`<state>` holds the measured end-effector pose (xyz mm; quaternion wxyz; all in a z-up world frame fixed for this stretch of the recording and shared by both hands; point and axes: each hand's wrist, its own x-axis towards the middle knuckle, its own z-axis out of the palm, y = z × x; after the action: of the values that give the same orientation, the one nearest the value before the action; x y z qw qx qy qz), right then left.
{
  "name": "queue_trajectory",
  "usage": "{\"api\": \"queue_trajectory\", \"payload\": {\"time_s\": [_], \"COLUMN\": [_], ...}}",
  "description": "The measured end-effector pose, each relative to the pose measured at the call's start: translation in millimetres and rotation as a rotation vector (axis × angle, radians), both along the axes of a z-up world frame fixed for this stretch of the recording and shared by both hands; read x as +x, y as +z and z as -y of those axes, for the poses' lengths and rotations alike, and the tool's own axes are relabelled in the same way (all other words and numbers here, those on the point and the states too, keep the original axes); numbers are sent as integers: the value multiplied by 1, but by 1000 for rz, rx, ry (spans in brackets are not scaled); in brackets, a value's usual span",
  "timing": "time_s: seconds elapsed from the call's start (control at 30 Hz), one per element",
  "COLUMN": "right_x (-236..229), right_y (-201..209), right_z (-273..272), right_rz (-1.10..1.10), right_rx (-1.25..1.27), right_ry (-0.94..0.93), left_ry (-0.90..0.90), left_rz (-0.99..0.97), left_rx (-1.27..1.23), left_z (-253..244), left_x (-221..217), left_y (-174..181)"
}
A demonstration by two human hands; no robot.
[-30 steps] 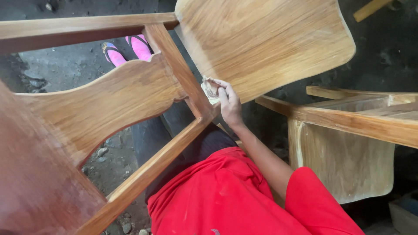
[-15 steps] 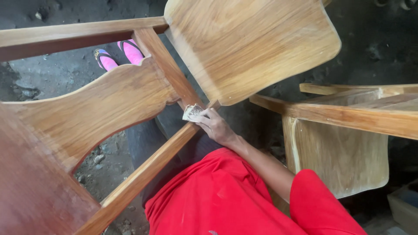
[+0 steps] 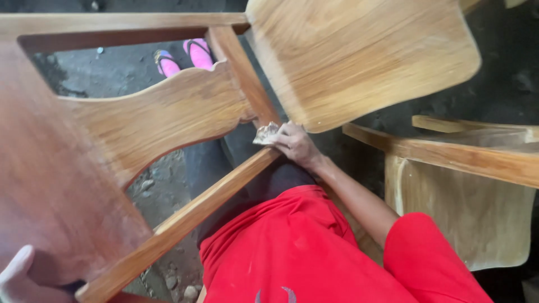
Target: The person wipes the surface of a wooden chair with a cloth. They hold the chair with one hand while scrubbing the backrest and seat with the other hand.
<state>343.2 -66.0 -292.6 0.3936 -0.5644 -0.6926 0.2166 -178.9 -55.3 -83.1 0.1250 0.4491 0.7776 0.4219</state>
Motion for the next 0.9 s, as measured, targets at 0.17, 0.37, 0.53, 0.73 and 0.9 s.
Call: {"api": "queue_trajectory", "payload": {"time_s": [0.17,0.37,0.53,0.73,0.9], "right_x": [8,35,26,32,35], "right_y": [14,-1,5,-4,8], "right_z": [-29,-17,-2,-10,-14], "right_rz": [-41,-1472,-1663,-1570,-1538], "right_rx": [-6,-390,-561,-379,-500], "right_ry": [38,-555,-499,-507,-610], "left_ry": [-49,-319,-237,-312,-357], "left_rz": [535,-100,85,-156,-188], "left_rx": [128,256,210,295,251], "left_z": [-47,-30,-35,-32,-31], "left_x": [238,265,275,271,278], "left_y": [133,129,139,128,137]}}
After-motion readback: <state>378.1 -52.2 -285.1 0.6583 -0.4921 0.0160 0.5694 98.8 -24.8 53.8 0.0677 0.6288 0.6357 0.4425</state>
